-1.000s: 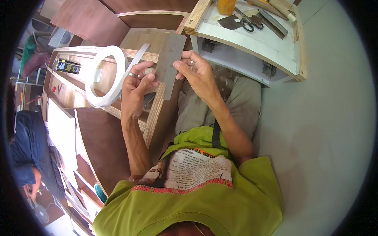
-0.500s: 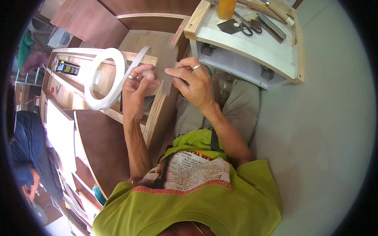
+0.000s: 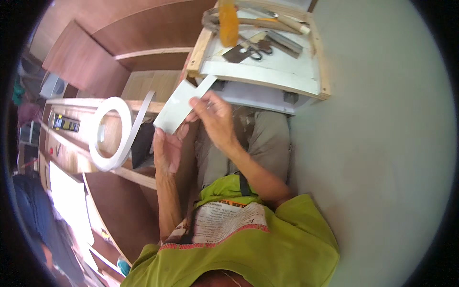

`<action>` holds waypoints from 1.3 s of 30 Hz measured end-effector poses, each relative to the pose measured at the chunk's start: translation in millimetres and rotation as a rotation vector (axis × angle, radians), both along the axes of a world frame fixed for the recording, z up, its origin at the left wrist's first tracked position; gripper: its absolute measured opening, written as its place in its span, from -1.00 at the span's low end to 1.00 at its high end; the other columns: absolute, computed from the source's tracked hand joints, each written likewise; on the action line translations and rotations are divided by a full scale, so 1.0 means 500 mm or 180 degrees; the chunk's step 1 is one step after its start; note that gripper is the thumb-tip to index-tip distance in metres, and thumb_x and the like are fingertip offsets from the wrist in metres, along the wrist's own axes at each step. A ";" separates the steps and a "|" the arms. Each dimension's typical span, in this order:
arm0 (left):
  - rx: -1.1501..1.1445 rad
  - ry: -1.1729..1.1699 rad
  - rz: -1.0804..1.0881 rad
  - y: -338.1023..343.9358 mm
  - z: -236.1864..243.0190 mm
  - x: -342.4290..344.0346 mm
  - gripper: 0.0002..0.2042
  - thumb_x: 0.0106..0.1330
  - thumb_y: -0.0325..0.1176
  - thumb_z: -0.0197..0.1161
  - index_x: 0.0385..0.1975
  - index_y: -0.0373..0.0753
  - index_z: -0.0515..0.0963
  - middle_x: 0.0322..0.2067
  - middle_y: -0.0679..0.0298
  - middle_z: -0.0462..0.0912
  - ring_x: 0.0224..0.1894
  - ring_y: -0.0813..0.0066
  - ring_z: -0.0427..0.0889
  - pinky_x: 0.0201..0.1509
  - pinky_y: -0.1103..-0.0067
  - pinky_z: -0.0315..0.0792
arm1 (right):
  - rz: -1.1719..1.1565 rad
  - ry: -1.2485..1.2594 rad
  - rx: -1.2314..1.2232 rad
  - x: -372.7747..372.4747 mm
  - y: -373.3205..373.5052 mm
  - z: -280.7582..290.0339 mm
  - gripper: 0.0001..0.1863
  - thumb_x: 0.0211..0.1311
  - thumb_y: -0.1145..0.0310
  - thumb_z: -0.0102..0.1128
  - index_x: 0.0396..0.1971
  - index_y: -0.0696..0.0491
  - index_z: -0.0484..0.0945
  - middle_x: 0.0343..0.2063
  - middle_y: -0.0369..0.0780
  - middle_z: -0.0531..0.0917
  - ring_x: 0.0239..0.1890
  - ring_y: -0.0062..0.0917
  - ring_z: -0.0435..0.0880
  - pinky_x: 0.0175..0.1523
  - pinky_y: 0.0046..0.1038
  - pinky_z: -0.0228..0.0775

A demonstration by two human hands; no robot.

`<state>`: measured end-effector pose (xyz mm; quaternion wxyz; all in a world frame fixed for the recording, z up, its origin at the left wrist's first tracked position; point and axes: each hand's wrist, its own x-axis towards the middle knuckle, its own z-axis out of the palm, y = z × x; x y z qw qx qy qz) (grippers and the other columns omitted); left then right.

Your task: The person sits on the floor and applies a strip of white edge banding to a wooden frame. They use scissors to cut the banding and a metal scraper to press it firmly onto the wood edge. The person then uses a small white block to smooth the applied banding.

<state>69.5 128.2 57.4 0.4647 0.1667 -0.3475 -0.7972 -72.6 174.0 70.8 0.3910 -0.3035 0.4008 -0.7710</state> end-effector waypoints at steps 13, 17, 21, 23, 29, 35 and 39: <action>0.0423 -0.0174 0.0536 -0.057 -0.039 -0.002 -0.67 0.29 -0.37 0.29 0.01 -0.28 0.44 -0.14 0.26 0.58 -0.20 0.49 0.58 -0.14 0.65 0.50 | -0.1399 0.3623 0.1791 -0.334 0.029 0.161 -0.81 0.19 0.38 0.23 -0.25 0.15 0.63 -0.40 -0.21 0.68 -0.34 -0.52 0.61 -0.15 -0.49 0.43; 0.0488 -0.0161 0.0704 -0.060 -0.054 0.009 -0.68 0.28 -0.37 0.30 -0.01 -0.27 0.44 -0.15 0.26 0.59 -0.20 0.49 0.60 -0.11 0.64 0.50 | -0.1399 0.4194 0.2145 -0.392 -0.009 0.123 -0.70 0.11 0.41 0.28 -0.13 0.10 0.59 -0.35 -0.20 0.60 -0.33 -0.50 0.54 -0.13 -0.46 0.42; 0.0562 -0.0131 0.0717 -0.054 -0.054 0.018 -0.72 0.27 -0.38 0.31 -0.06 -0.24 0.46 -0.17 0.27 0.60 -0.18 0.50 0.61 -0.06 0.60 0.51 | -0.1427 0.4002 0.2142 -0.430 0.000 0.110 -0.51 0.06 0.42 0.32 0.06 0.02 0.50 -0.24 -0.19 0.51 -0.34 -0.52 0.47 -0.12 -0.46 0.41; 0.0605 -0.0110 0.0709 -0.054 -0.058 0.014 -0.71 0.27 -0.37 0.31 -0.06 -0.25 0.46 -0.16 0.27 0.60 -0.17 0.50 0.60 -0.05 0.60 0.51 | -0.1087 0.4150 0.2161 -0.449 0.003 0.127 -0.45 0.02 0.43 0.35 0.10 0.00 0.48 -0.22 -0.20 0.49 -0.33 -0.52 0.45 -0.11 -0.47 0.39; 0.0533 -0.0179 0.0579 -0.051 -0.067 0.008 -0.72 0.27 -0.38 0.31 -0.07 -0.27 0.47 -0.16 0.25 0.60 -0.19 0.49 0.61 -0.05 0.58 0.50 | -0.0395 0.4550 0.2548 -0.508 -0.019 0.158 -0.41 -0.07 0.35 0.43 0.08 -0.02 0.52 -0.22 -0.17 0.53 -0.20 -0.41 0.50 -0.03 -0.41 0.37; 0.0542 -0.0209 0.0659 -0.051 -0.063 0.007 -0.71 0.27 -0.36 0.32 -0.08 -0.28 0.47 -0.17 0.23 0.60 -0.20 0.48 0.61 -0.06 0.58 0.50 | -0.0119 0.4571 0.2473 -0.486 -0.037 0.170 -0.42 -0.13 0.31 0.45 0.02 0.02 0.56 -0.26 -0.14 0.59 -0.20 -0.37 0.53 -0.05 -0.40 0.38; 0.0524 -0.0227 0.0705 -0.049 -0.062 0.002 -0.71 0.26 -0.34 0.32 -0.09 -0.28 0.47 -0.17 0.23 0.60 -0.20 0.47 0.61 -0.07 0.59 0.49 | -0.0080 0.4711 0.2551 -0.501 -0.044 0.157 -0.42 -0.15 0.30 0.46 0.00 0.06 0.57 -0.31 -0.13 0.60 -0.22 -0.38 0.53 -0.09 -0.42 0.38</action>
